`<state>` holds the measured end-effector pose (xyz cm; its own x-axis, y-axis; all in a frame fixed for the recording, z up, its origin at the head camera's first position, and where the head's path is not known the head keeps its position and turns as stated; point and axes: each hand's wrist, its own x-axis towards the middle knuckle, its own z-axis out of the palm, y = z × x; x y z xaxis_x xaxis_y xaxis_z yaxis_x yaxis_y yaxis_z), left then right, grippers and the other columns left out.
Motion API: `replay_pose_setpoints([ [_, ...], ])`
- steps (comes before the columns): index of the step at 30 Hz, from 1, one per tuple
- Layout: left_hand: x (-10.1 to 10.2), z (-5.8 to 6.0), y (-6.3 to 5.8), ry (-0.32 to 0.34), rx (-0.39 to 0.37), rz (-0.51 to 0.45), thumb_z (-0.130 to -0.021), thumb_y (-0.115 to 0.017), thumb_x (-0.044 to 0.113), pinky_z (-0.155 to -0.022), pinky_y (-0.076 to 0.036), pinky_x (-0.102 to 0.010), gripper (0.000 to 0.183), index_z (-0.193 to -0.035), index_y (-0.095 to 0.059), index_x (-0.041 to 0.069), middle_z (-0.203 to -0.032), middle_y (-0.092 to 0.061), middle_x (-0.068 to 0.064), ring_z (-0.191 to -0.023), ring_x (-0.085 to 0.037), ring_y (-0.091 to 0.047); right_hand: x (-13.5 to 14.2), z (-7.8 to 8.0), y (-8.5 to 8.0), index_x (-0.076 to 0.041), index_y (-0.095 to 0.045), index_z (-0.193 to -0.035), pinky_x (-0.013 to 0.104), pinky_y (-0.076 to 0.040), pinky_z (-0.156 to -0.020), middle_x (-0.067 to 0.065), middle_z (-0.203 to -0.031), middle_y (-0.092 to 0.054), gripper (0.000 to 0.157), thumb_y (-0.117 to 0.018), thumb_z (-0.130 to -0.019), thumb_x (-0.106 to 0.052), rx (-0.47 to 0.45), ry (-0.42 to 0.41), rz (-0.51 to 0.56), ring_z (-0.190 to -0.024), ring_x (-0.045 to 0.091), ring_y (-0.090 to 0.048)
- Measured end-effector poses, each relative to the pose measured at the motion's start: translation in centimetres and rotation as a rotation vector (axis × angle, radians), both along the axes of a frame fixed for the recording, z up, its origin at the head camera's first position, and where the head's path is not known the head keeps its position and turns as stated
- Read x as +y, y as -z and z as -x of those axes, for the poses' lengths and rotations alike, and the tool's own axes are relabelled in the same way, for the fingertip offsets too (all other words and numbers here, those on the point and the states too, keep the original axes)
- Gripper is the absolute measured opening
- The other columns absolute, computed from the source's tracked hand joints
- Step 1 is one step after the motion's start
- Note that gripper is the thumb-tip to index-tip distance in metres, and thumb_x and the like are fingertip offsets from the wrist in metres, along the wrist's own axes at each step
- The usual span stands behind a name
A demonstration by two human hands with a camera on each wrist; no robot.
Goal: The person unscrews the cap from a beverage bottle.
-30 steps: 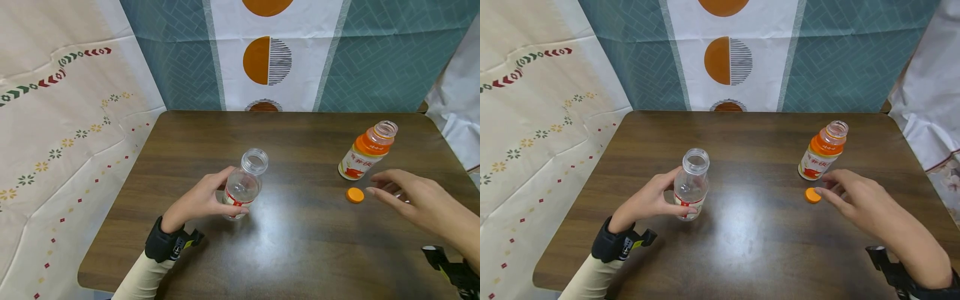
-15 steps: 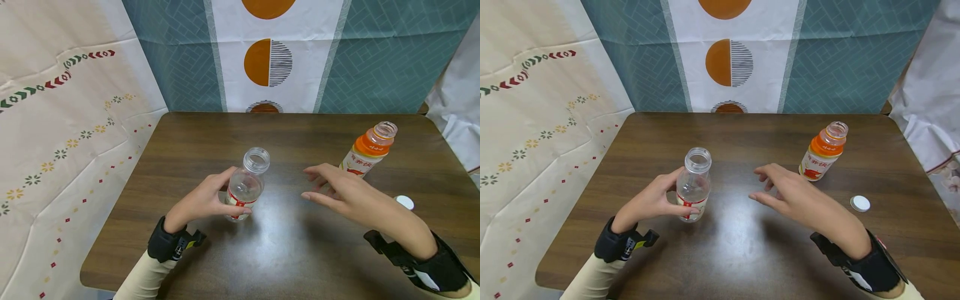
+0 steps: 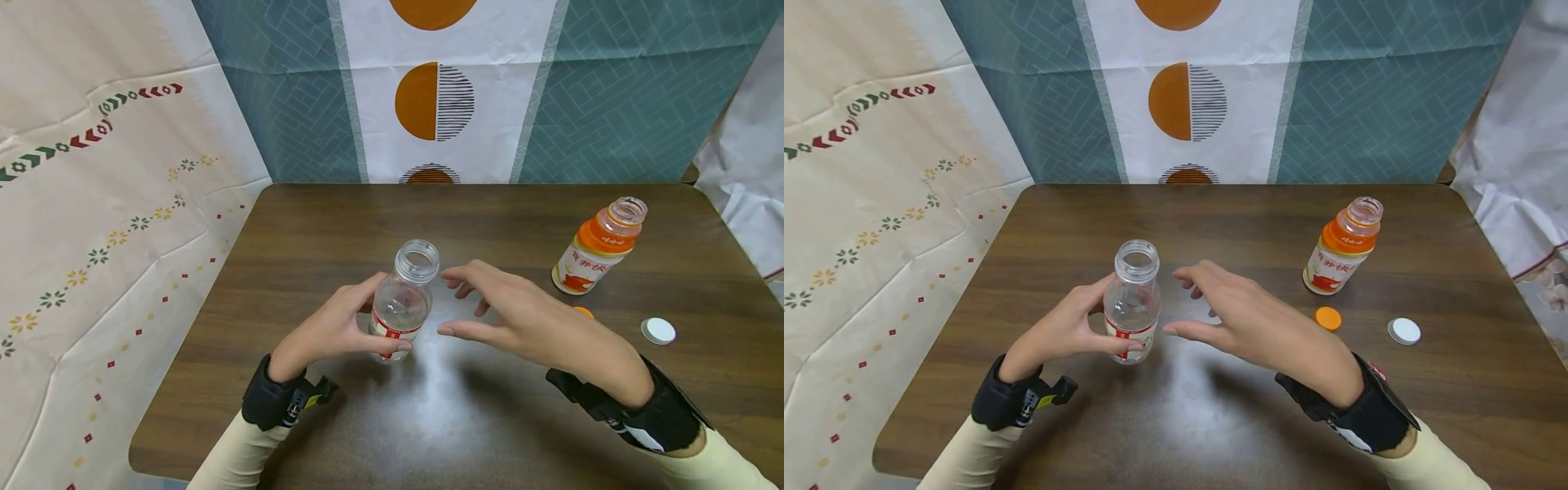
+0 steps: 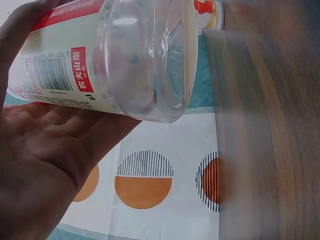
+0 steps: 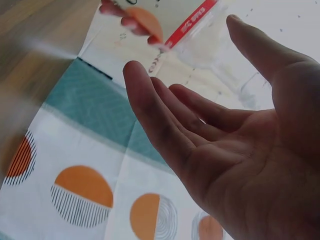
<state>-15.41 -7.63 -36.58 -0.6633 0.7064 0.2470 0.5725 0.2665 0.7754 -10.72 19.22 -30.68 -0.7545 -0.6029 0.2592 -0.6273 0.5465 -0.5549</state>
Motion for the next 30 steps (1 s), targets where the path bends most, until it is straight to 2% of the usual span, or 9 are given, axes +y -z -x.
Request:
replay_pose_setpoints([
  [4, 0.1, -0.2, -0.3, -0.002, 0.003, -0.004, -0.069, -0.082, 0.035, -0.077, -0.054, -0.031, 0.069, -0.126, -0.046, 0.023, -0.104, -0.063, 0.013, -0.09, -0.005, -0.06, -1.0, 0.1, -0.2, -0.012, -0.049, -0.125, 0.028, -0.054, -0.069, -0.003, -0.107, -0.054, 0.055, -0.072, -0.082, -0.038, -0.007, -0.006, 0.021, -0.086, 0.006, -0.055],
  [9, 0.4, -0.9, -1.9, 0.005, 0.029, -0.018, -0.069, -0.084, 0.019, -0.077, -0.056, -0.035, 0.067, -0.124, -0.048, 0.01, -0.103, -0.065, 0.0, -0.089, -0.009, -0.061, -2.1, 0.4, -0.3, -0.014, -0.05, -0.119, 0.028, -0.053, -0.069, -0.002, -0.104, -0.052, 0.05, -0.072, -0.081, -0.039, 0.007, -0.017, 0.041, -0.087, 0.006, -0.053],
  [13, 0.7, -1.4, -3.1, 0.007, 0.034, -0.024, -0.069, -0.083, 0.012, -0.077, -0.056, -0.037, 0.065, -0.123, -0.048, 0.003, -0.102, -0.065, -0.006, -0.089, -0.012, -0.061, -2.8, 0.6, -0.1, -0.013, -0.047, -0.124, 0.027, -0.053, -0.067, -0.003, -0.105, -0.052, 0.056, -0.073, -0.08, -0.039, 0.021, -0.019, 0.062, -0.089, 0.006, -0.052],
  [16, 0.7, -1.5, -3.3, -0.007, 0.022, -0.023, -0.07, -0.082, 0.011, -0.077, -0.056, -0.037, 0.064, -0.124, -0.047, 0.004, -0.103, -0.066, -0.005, -0.09, -0.012, -0.061, -3.3, 0.7, 0.0, -0.014, -0.043, -0.13, 0.027, -0.053, -0.069, -0.004, -0.109, -0.051, 0.063, -0.073, -0.08, -0.038, 0.021, -0.031, 0.101, -0.09, 0.006, -0.051],
  [20, 0.7, -1.5, -3.3, -0.022, 0.019, -0.033, -0.071, -0.081, 0.009, -0.077, -0.056, -0.039, 0.065, -0.125, -0.047, 0.003, -0.104, -0.066, -0.006, -0.09, -0.012, -0.061, -4.0, 0.8, 0.2, -0.013, -0.041, -0.132, 0.029, -0.053, -0.07, -0.004, -0.11, -0.051, 0.065, -0.074, -0.08, -0.035, 0.046, -0.029, 0.16, -0.088, 0.006, -0.052],
  [30, 1.0, -1.5, -3.1, -0.027, 0.043, -0.06, -0.07, -0.081, 0.008, -0.076, -0.056, -0.037, 0.065, -0.125, -0.047, 0.001, -0.102, -0.066, -0.008, -0.09, -0.012, -0.062, -4.9, 0.9, 0.9, -0.011, -0.039, -0.136, 0.033, -0.055, -0.074, -0.001, -0.12, -0.053, 0.072, -0.072, -0.08, -0.042, 0.086, 0.064, 0.173, -0.095, 0.008, -0.053],
])
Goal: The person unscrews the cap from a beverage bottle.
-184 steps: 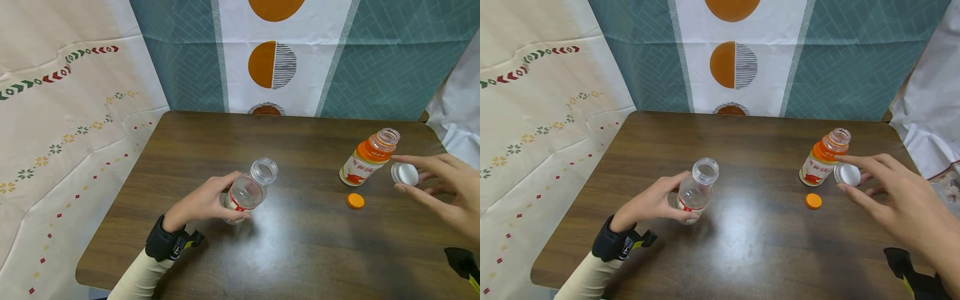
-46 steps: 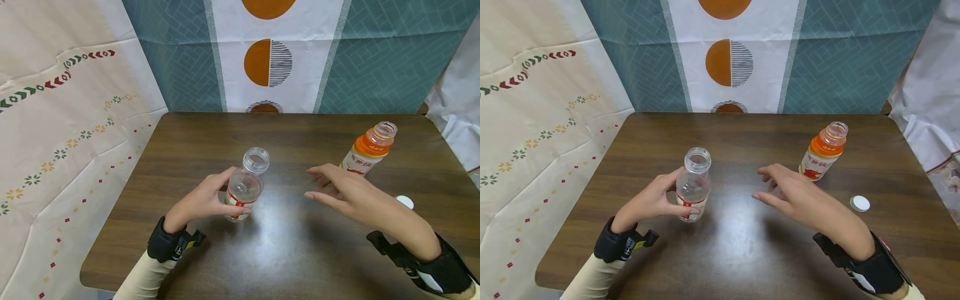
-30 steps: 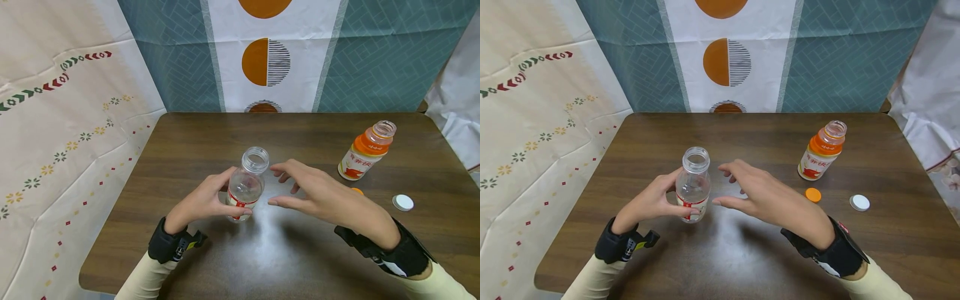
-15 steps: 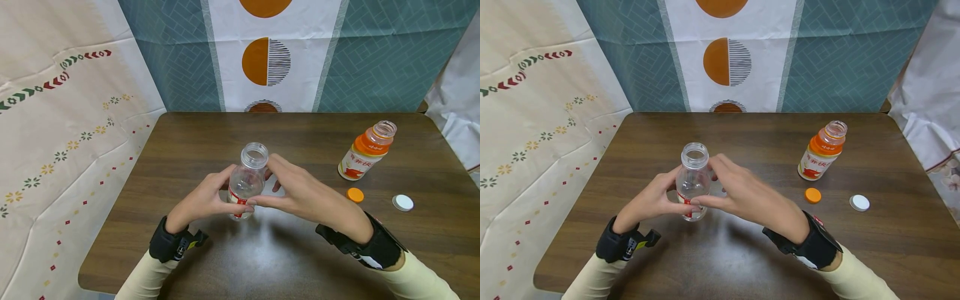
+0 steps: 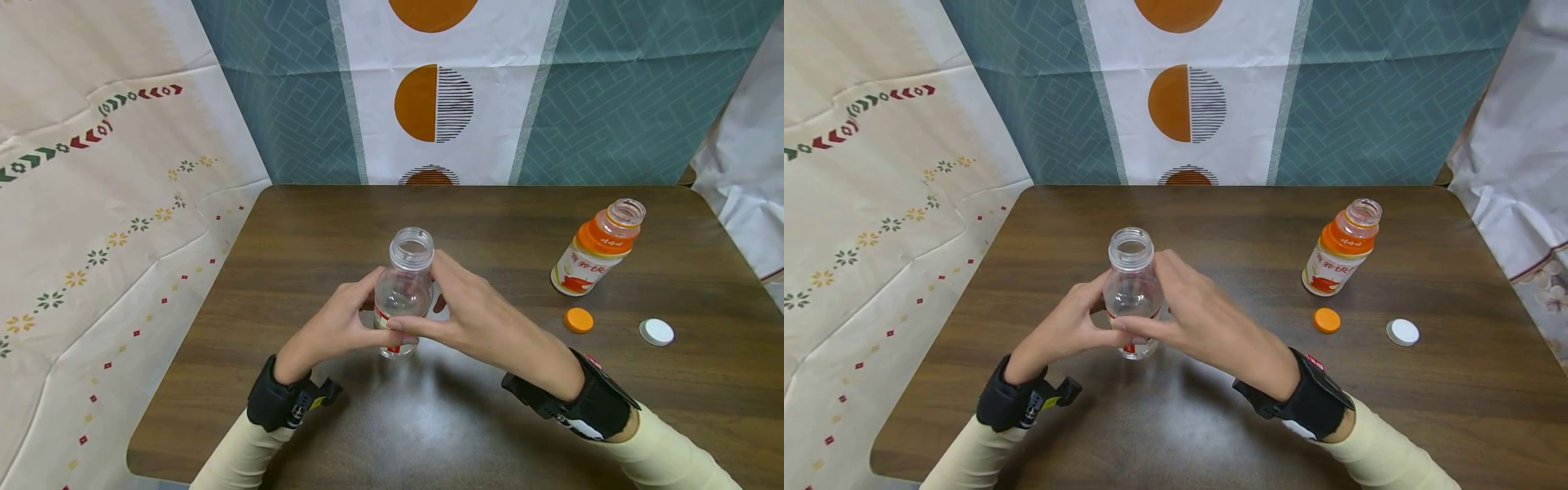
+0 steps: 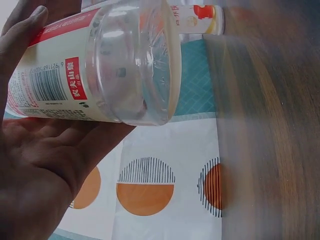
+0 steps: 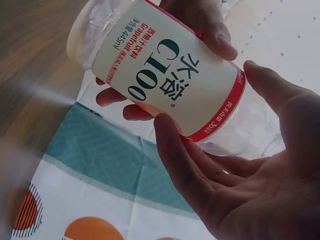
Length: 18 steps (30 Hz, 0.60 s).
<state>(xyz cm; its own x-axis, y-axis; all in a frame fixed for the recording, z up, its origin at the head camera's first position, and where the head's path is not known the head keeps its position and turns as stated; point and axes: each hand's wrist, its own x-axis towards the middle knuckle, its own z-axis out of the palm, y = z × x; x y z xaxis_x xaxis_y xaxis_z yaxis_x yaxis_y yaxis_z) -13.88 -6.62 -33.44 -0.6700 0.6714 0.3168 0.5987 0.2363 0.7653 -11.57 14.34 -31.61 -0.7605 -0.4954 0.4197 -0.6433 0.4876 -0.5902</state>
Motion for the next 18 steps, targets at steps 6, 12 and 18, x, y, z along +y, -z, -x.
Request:
replay_pose_setpoints([
  [6, 0.3, 0.0, 0.1, 0.025, -0.027, 0.011, -0.07, -0.083, 0.01, -0.077, -0.055, -0.039, 0.071, -0.128, -0.043, 0.001, -0.106, -0.065, -0.007, -0.091, -0.012, -0.062, 0.1, 0.2, 0.2, -0.011, -0.041, -0.134, 0.029, -0.055, -0.069, -0.002, -0.112, -0.055, 0.069, -0.073, -0.079, -0.039, 0.022, 0.005, 0.014, -0.089, 0.008, -0.054],
  [12, 0.2, 0.1, 0.7, 0.04, -0.066, 0.027, -0.074, -0.08, 0.011, -0.087, -0.051, -0.042, 0.078, -0.137, -0.036, 0.003, -0.118, -0.06, -0.008, -0.103, -0.012, -0.058, 0.6, 0.2, 0.3, -0.012, -0.043, -0.132, 0.029, -0.054, -0.068, -0.003, -0.112, -0.055, 0.067, -0.074, -0.079, -0.039, 0.051, 0.01, -0.005, -0.088, 0.006, -0.054],
  [18, -0.1, 0.9, 2.4, 0.05, -0.038, 0.016, -0.076, -0.08, 0.018, -0.098, -0.044, -0.039, 0.08, -0.141, -0.034, 0.012, -0.134, -0.051, -0.003, -0.118, -0.012, -0.05, 1.8, 0.2, 0.7, -0.011, -0.043, -0.132, 0.032, -0.055, -0.071, -0.002, -0.113, -0.056, 0.069, -0.075, -0.078, -0.039, 0.04, 0.031, -0.015, -0.091, 0.008, -0.054],
])
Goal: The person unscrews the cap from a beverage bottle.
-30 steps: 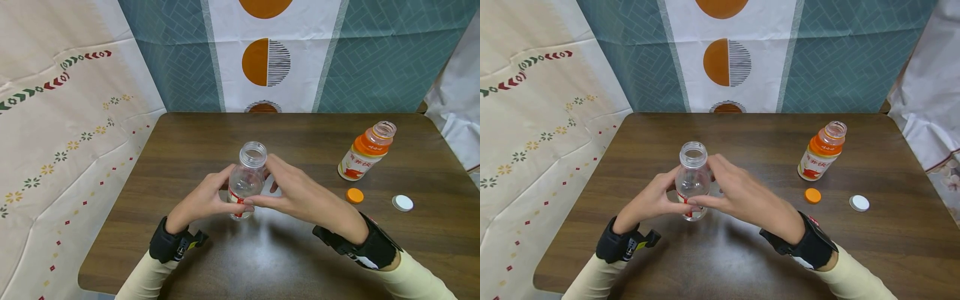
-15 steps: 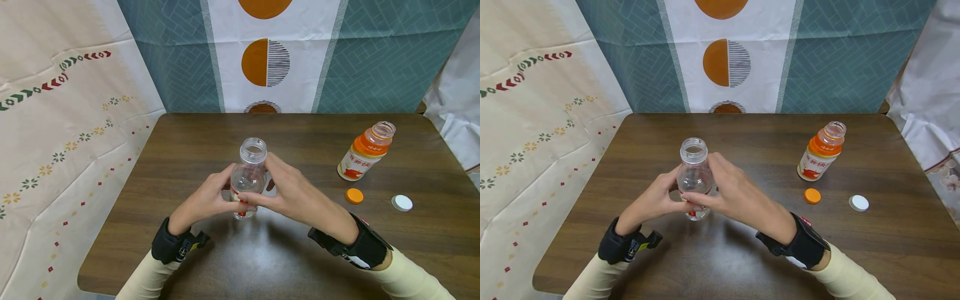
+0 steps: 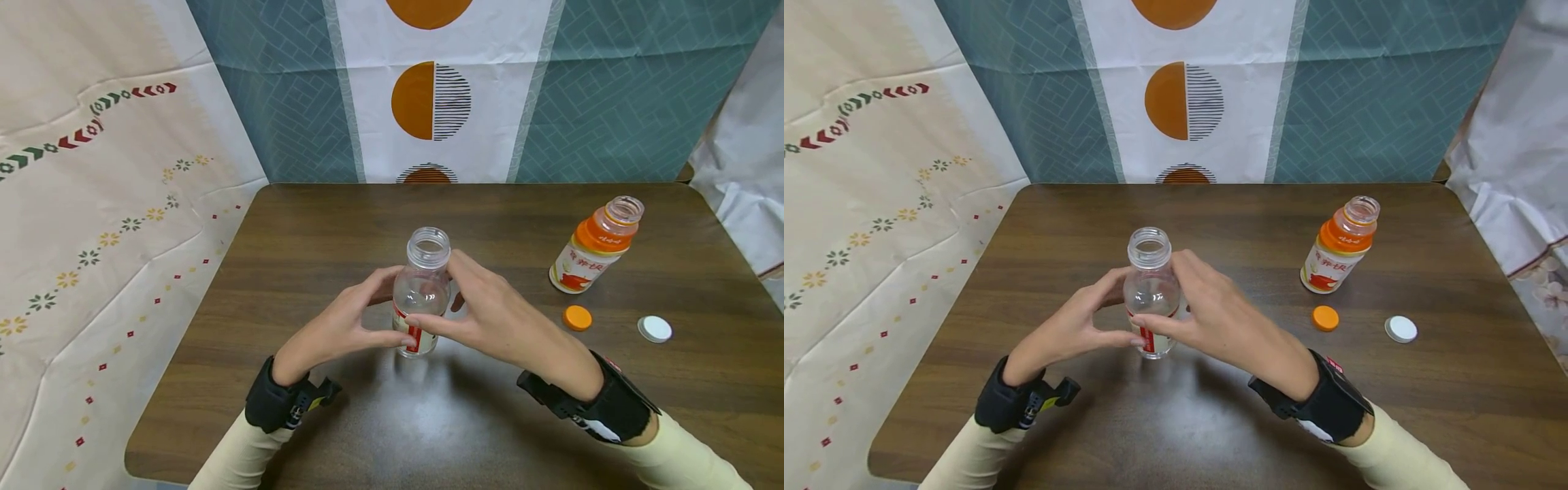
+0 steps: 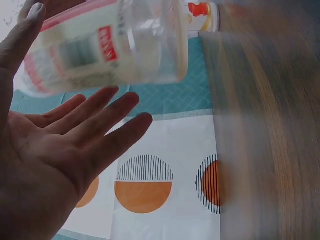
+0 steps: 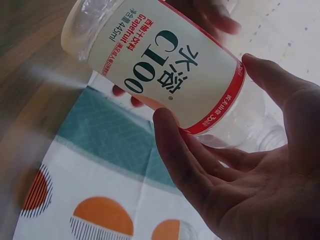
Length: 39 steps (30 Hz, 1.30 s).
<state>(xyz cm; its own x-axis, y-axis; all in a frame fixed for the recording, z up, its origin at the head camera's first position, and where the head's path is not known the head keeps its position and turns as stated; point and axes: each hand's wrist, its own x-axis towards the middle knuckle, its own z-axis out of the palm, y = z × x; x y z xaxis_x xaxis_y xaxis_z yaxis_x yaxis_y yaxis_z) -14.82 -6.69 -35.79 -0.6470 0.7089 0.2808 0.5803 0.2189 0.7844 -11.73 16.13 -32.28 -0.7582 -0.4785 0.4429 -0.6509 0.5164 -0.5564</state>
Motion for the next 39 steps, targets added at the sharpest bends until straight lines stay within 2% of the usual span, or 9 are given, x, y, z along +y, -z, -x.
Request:
replay_pose_setpoints([
  [2, -0.1, 0.3, 0.5, 0.011, 0.014, 0.0, -0.076, -0.079, 0.02, -0.1, -0.042, -0.04, 0.082, -0.143, -0.032, 0.013, -0.139, -0.046, -0.003, -0.122, -0.013, -0.046, 0.6, -0.1, 0.1, -0.011, -0.043, -0.131, 0.033, -0.056, -0.072, -0.002, -0.113, -0.056, 0.069, -0.075, -0.077, -0.041, -0.014, 0.021, -0.013, -0.092, 0.008, -0.055],
  [4, -0.1, 0.3, 0.4, 0.017, 0.014, -0.009, -0.076, -0.08, 0.019, -0.1, -0.042, -0.043, 0.083, -0.143, -0.032, 0.009, -0.141, -0.044, -0.006, -0.124, -0.016, -0.045, 1.2, -0.3, 0.2, -0.012, -0.043, -0.13, 0.032, -0.056, -0.071, -0.002, -0.112, -0.056, 0.068, -0.075, -0.078, -0.041, -0.032, 0.044, -0.026, -0.091, 0.008, -0.055],
  [9, 0.1, -0.3, -0.8, 0.024, -0.004, -0.042, -0.076, -0.078, 0.008, -0.099, -0.04, -0.051, 0.077, -0.139, -0.035, 0.0, -0.136, -0.048, -0.016, -0.124, -0.025, -0.045, 2.8, -0.9, 0.2, -0.011, -0.045, -0.128, 0.033, -0.056, -0.064, -0.001, -0.107, -0.058, 0.068, -0.076, -0.076, -0.04, -0.068, 0.105, -0.035, -0.086, 0.009, -0.056],
  [15, 0.0, -0.1, -1.2, 0.026, 0.009, -0.064, -0.077, -0.076, 0.002, -0.097, -0.042, -0.052, 0.074, -0.138, -0.036, -0.003, -0.135, -0.049, -0.02, -0.122, -0.029, -0.046, 5.2, -1.6, 0.5, -0.012, -0.044, -0.129, 0.035, -0.056, -0.065, 0.0, -0.109, -0.058, 0.069, -0.078, -0.074, -0.038, -0.088, 0.173, -0.057, -0.088, 0.01, -0.055],
  [23, -0.6, 0.3, -1.1, 0.018, 0.045, -0.083, -0.079, -0.072, -0.004, -0.095, -0.043, -0.053, 0.066, -0.135, -0.037, -0.008, -0.132, -0.051, -0.021, -0.119, -0.033, -0.049, 9.4, -3.3, 1.3, -0.013, -0.047, -0.124, 0.036, -0.056, -0.06, -0.002, -0.103, -0.059, 0.066, -0.081, -0.072, -0.035, -0.117, 0.337, -0.114, -0.079, 0.01, -0.055],
  [26, -0.6, 0.3, -1.1, 0.01, 0.046, -0.075, -0.081, -0.07, -0.003, -0.095, -0.043, -0.053, 0.064, -0.135, -0.037, -0.006, -0.131, -0.051, -0.02, -0.118, -0.033, -0.049, 11.0, -3.7, 1.7, -0.012, -0.048, -0.123, 0.031, -0.056, -0.06, -0.002, -0.103, -0.059, 0.065, -0.082, -0.071, -0.031, -0.108, 0.368, -0.104, -0.078, 0.01, -0.055],
  [33, -0.4, 0.5, -0.9, 0.0, 0.038, -0.054, -0.083, -0.069, -0.002, -0.095, -0.044, -0.051, 0.061, -0.135, -0.037, -0.006, -0.131, -0.052, -0.019, -0.118, -0.031, -0.05, 14.2, -5.1, 2.2, -0.015, -0.048, -0.123, 0.007, -0.046, -0.062, -0.005, -0.105, -0.057, 0.064, -0.083, -0.07, -0.027, -0.092, 0.477, -0.12, -0.075, -0.001, -0.055],
  [37, -0.2, 0.5, -0.9, -0.001, 0.042, -0.049, -0.084, -0.068, -0.001, -0.095, -0.044, -0.051, 0.06, -0.135, -0.038, -0.005, -0.13, -0.053, -0.018, -0.117, -0.03, -0.05, 15.7, -6.1, 2.2, -0.013, -0.049, -0.124, 0.004, -0.045, -0.061, -0.007, -0.104, -0.056, 0.067, -0.085, -0.067, -0.022, -0.047, 0.504, -0.141, -0.073, -0.004, -0.054],
  [39, -0.1, 0.6, -0.8, -0.002, 0.044, -0.049, -0.084, -0.068, -0.001, -0.095, -0.045, -0.051, 0.06, -0.136, -0.038, -0.004, -0.13, -0.053, -0.018, -0.117, -0.03, -0.05, 16.5, -6.6, 2.1, -0.013, -0.05, -0.123, 0.004, -0.045, -0.06, -0.008, -0.102, -0.055, 0.066, -0.085, -0.067, -0.02, -0.062, 0.521, -0.137, -0.071, -0.005, -0.055],
])
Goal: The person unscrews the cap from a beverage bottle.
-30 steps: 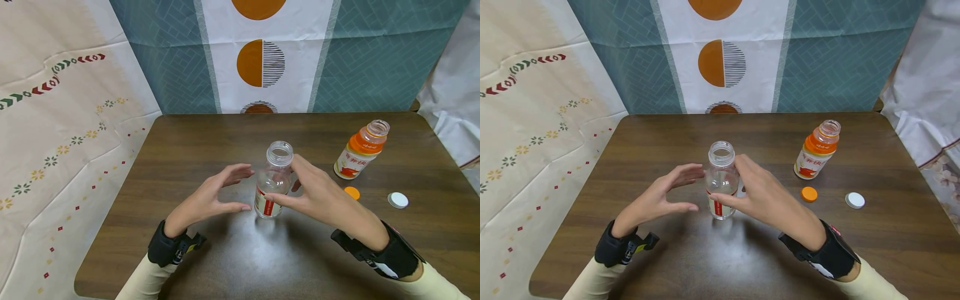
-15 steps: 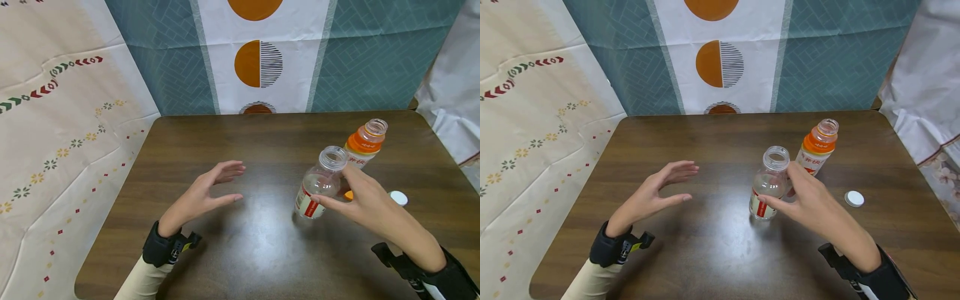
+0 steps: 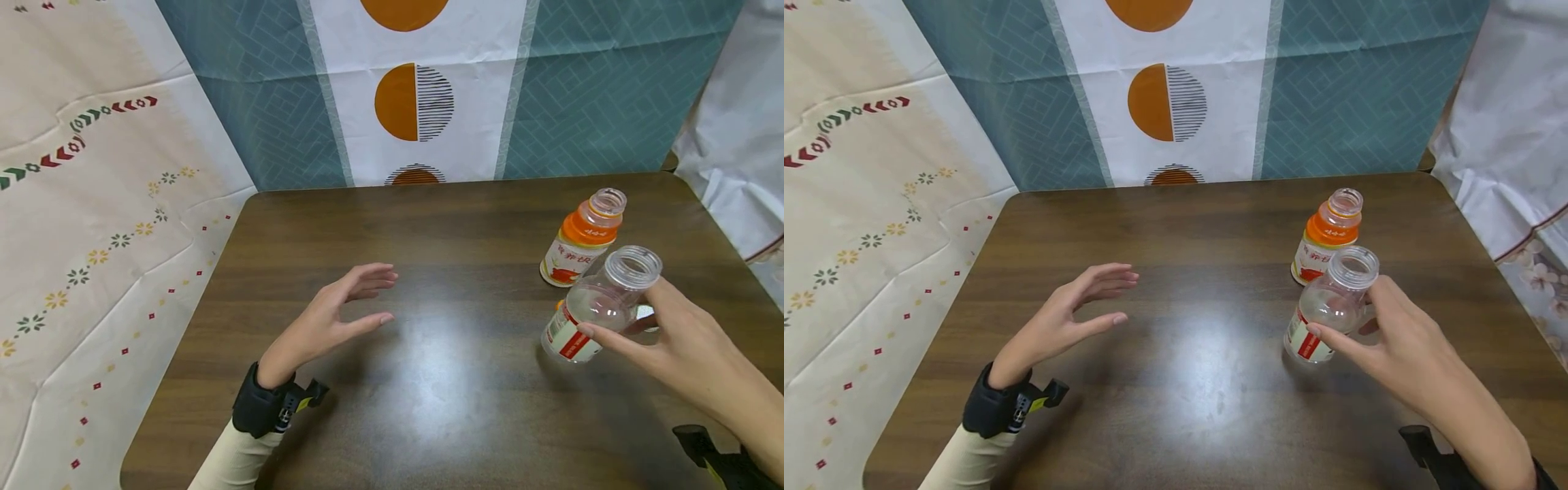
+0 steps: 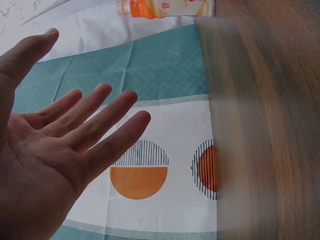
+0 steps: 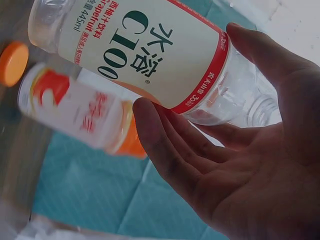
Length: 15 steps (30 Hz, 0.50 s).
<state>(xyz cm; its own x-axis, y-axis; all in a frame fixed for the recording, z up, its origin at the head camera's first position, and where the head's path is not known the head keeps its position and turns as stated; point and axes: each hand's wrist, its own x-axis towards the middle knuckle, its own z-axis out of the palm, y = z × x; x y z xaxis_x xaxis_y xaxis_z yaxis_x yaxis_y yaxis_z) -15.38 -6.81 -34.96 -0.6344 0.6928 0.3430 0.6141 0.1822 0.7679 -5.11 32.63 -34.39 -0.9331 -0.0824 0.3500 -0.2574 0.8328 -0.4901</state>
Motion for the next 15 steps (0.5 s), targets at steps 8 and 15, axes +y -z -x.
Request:
replay_pose_setpoints([
  [8, 0.4, 0.2, 0.1, 0.009, -0.006, -0.008, -0.084, -0.068, -0.003, -0.094, -0.045, -0.051, 0.06, -0.136, -0.038, -0.002, -0.129, -0.053, -0.018, -0.116, -0.031, -0.051, 3.6, -1.2, 0.5, -0.001, -0.05, -0.118, 0.001, -0.044, -0.052, -0.017, -0.095, -0.051, 0.068, -0.086, -0.06, 0.0, 0.102, 0.086, 0.038, -0.072, -0.022, -0.047],
  [15, -0.2, 0.6, 1.5, -0.026, 0.003, 0.001, -0.084, -0.069, 0.002, -0.095, -0.045, -0.048, 0.062, -0.138, -0.039, 0.004, -0.13, -0.054, -0.013, -0.118, -0.025, -0.051, 6.9, -0.4, 0.8, -0.013, -0.056, -0.114, -0.002, -0.042, -0.053, -0.026, -0.094, -0.05, 0.069, -0.081, -0.056, 0.015, 0.227, 0.152, 0.134, -0.076, -0.022, -0.048],
])
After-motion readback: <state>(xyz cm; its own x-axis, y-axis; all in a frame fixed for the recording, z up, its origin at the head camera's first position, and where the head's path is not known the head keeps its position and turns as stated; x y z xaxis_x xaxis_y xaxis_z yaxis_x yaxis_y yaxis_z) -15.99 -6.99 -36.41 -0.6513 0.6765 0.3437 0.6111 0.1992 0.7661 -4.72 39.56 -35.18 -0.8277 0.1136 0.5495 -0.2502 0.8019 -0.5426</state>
